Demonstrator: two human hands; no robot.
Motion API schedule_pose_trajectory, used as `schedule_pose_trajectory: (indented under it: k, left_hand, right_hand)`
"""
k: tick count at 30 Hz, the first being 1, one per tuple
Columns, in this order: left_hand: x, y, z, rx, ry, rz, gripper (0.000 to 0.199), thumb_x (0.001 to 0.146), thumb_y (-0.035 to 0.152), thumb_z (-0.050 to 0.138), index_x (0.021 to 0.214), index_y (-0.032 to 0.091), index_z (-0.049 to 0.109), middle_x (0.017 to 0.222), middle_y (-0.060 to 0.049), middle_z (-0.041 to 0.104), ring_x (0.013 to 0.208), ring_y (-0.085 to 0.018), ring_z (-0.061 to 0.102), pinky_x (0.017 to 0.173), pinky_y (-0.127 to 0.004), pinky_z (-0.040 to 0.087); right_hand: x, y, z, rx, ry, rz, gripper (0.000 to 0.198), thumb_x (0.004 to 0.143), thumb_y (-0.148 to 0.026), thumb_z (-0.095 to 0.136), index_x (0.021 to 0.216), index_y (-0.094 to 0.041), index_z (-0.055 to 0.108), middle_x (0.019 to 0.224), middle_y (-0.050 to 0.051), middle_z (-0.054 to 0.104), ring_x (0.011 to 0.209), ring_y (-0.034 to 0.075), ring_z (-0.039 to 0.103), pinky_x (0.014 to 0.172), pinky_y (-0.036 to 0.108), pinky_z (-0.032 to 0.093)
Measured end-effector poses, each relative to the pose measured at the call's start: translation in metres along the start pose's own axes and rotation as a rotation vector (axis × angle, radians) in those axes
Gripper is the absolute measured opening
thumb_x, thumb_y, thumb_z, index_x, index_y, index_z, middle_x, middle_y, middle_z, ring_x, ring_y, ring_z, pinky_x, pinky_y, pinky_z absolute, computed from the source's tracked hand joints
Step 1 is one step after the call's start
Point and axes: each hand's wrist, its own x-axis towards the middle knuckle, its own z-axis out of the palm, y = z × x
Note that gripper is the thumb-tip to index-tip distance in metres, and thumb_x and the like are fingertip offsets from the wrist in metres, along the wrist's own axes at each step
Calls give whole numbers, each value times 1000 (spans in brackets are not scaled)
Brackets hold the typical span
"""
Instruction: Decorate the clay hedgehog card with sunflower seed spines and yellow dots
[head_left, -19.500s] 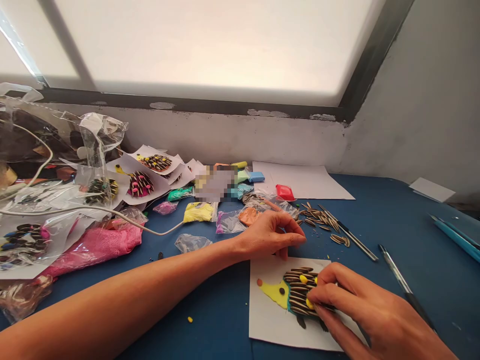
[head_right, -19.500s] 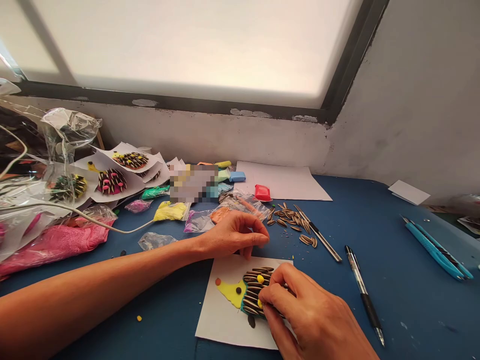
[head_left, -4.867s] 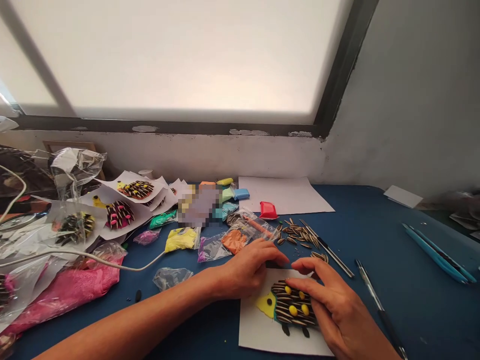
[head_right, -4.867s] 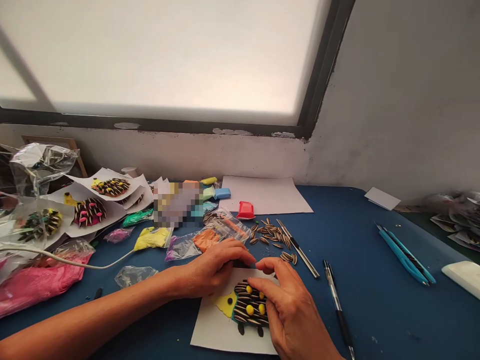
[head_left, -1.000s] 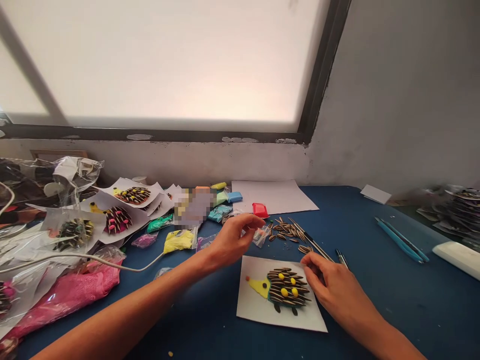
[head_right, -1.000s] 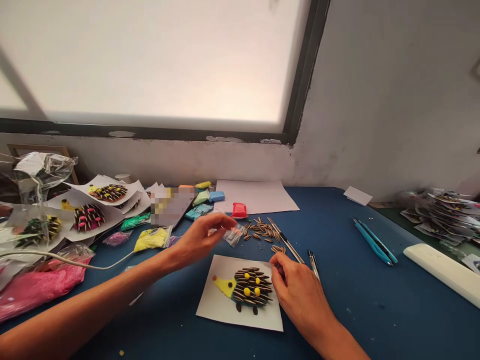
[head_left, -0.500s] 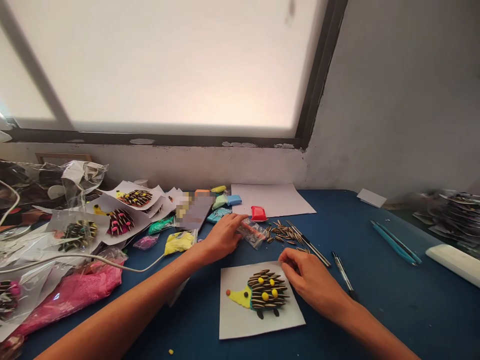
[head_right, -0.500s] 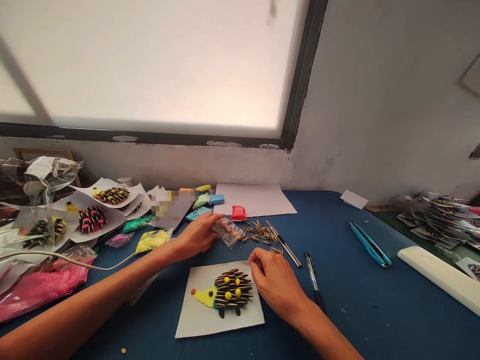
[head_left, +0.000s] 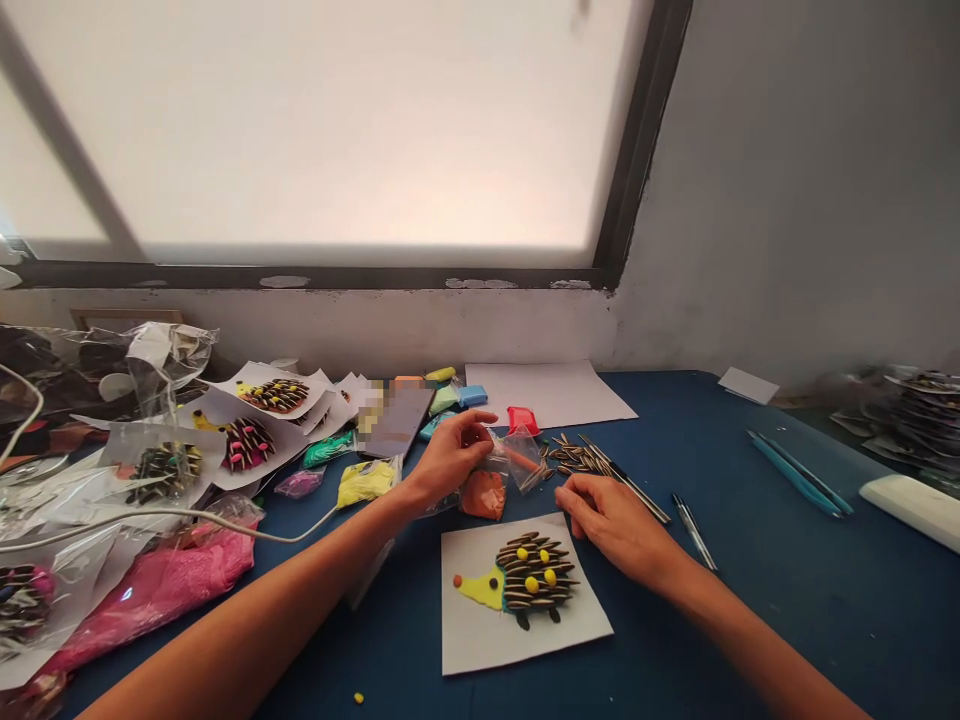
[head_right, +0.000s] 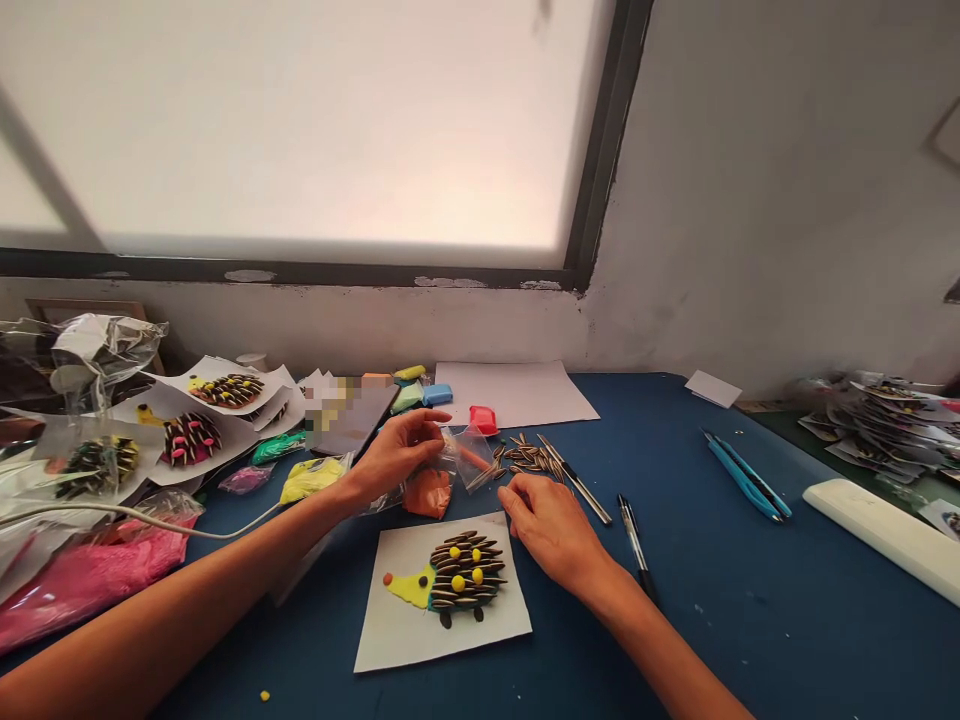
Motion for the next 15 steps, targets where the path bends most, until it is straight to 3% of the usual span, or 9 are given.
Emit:
schedule_pose_trajectory:
  k: [6,9,11,15]
  left_hand:
    - [0,13,1,-190,39,-10,36,70,28,70,101,12,62,73,1,57,62,-8,50,59,-21,43]
    - [1,17,0,-199,46,-20,37,71,29,71,103,11,62,76,0,58,65,-8,53,61,-21,45]
    - [0,17,1,-217,18,-55,39,73,29,72,106,12,61,82,-2,61,70,-9,56,67,-24,48]
    - [-1,10,3,-295,-89,-93,46,72,26,74,113,13,57,97,-6,63,87,-14,62,82,-30,51]
  right_hand:
    - [-2,3,5,88,97,-9,38,91,-45,41,68,-21,58,65,1,65,58,15,56,54,28,39]
    - [2,4,7,104,148,-8,33,89,-43,45,96,-18,66,81,4,69,71,18,62,64,31,46]
    - [7,3,8,93,169,7,39,89,-39,48,117,-16,62,86,4,69,73,18,63,69,33,49]
    - [19,-1,11,37,133,43,36,92,-35,56,122,-14,60,84,1,67,72,16,64,73,35,52]
